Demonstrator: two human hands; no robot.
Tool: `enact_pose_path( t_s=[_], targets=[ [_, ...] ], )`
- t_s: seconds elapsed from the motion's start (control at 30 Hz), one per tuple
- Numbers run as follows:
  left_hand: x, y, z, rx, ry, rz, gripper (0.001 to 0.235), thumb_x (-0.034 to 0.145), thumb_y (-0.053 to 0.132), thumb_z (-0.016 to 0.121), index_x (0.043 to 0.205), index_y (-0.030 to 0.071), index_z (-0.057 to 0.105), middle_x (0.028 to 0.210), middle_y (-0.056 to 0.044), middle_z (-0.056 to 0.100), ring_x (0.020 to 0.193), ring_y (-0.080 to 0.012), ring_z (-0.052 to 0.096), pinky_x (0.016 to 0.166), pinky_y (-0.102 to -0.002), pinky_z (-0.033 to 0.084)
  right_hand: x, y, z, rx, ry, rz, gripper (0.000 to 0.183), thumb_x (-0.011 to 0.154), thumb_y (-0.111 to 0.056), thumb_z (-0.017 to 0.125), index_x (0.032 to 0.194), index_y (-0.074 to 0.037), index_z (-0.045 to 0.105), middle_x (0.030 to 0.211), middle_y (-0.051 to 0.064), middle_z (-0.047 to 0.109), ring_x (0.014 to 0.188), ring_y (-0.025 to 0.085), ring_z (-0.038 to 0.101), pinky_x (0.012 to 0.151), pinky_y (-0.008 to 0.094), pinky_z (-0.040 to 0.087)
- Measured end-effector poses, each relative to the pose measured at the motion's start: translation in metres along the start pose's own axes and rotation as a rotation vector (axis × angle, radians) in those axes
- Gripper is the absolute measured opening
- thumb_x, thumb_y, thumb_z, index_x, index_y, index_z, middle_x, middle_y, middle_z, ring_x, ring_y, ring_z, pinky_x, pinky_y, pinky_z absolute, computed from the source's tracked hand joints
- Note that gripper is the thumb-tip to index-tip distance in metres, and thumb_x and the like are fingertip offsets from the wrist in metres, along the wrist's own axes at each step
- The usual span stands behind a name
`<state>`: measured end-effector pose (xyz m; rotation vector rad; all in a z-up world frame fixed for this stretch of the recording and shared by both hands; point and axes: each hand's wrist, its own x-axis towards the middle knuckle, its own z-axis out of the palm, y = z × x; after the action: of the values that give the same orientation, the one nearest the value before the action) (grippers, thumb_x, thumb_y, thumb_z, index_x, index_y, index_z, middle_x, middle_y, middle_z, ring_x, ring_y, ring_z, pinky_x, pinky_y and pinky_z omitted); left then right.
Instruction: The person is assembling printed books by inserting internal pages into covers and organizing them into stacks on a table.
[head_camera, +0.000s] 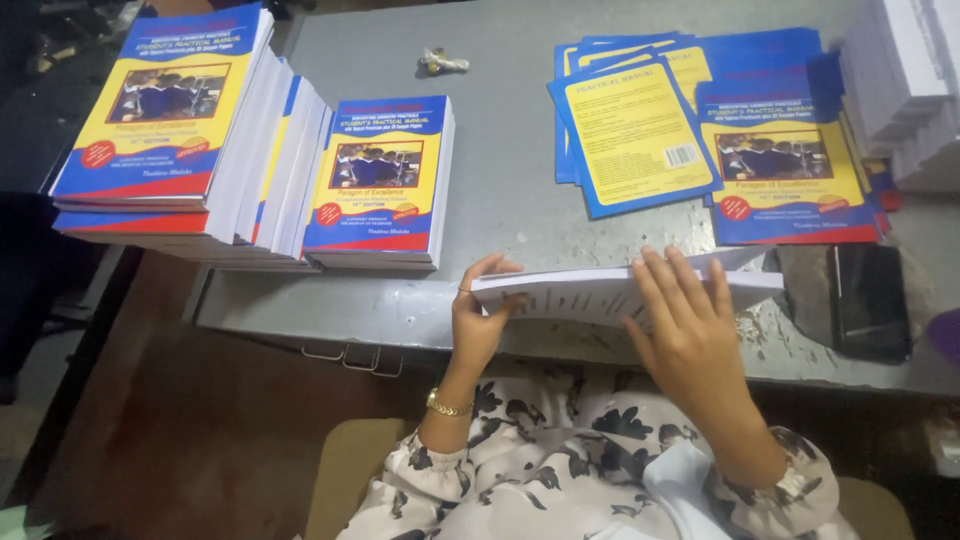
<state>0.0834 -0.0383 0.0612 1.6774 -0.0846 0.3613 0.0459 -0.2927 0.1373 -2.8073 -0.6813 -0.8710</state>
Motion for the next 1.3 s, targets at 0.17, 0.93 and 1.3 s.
enact_pose_path(
  t_s=[0.17, 0.93, 1.3],
  targets=[
    [-0.004, 0.006, -0.001, 0.011, 0.029, -0.019, 0.063, 0.08, 0.019, 0.086, 0.134, 0.01, 0.056, 0.113, -0.007, 0.074, 0.117, -0.0235, 0.066, 0.111, -0.045, 0.045, 0.015, -0.013, 0.002, 0.109, 0.086, -0.036, 0.072, 0.087, -0.03, 0.075, 0.149, -0.002, 0.051, 0.158, 0.022, 0.048, 0.15, 0.04, 0.037, 0.125, 0.058, 0.016],
    [-0.005, -0.003, 0.002, -0.057, 0.085, -0.061, 0.055, 0.075, 0.009, 0.09, 0.124, 0.011, 0.066, 0.101, -0.007, 0.075, 0.101, -0.0188, 0.071, 0.103, -0.038, 0.052, 0.033, -0.003, 0.013, 0.511, 0.568, 0.041, 0.062, 0.087, -0.034, 0.079, 0.13, 0.009, 0.062, 0.134, 0.031, 0.062, 0.135, 0.052, 0.051, 0.121, 0.061, 0.029],
    [-0.008, -0.01, -0.004, -0.035, 0.087, -0.08, 0.048, 0.076, 0.003, 0.087, 0.119, 0.008, 0.067, 0.1, -0.009, 0.074, 0.1, -0.0212, 0.072, 0.1, -0.039, 0.055, -0.044, 0.173, 0.15, 1.602, 0.163, 0.91, 0.092, 0.09, -0.086, 0.029, 0.148, -0.019, 0.052, 0.147, 0.009, 0.056, 0.14, 0.029, 0.049, 0.122, 0.048, 0.027]
  ],
)
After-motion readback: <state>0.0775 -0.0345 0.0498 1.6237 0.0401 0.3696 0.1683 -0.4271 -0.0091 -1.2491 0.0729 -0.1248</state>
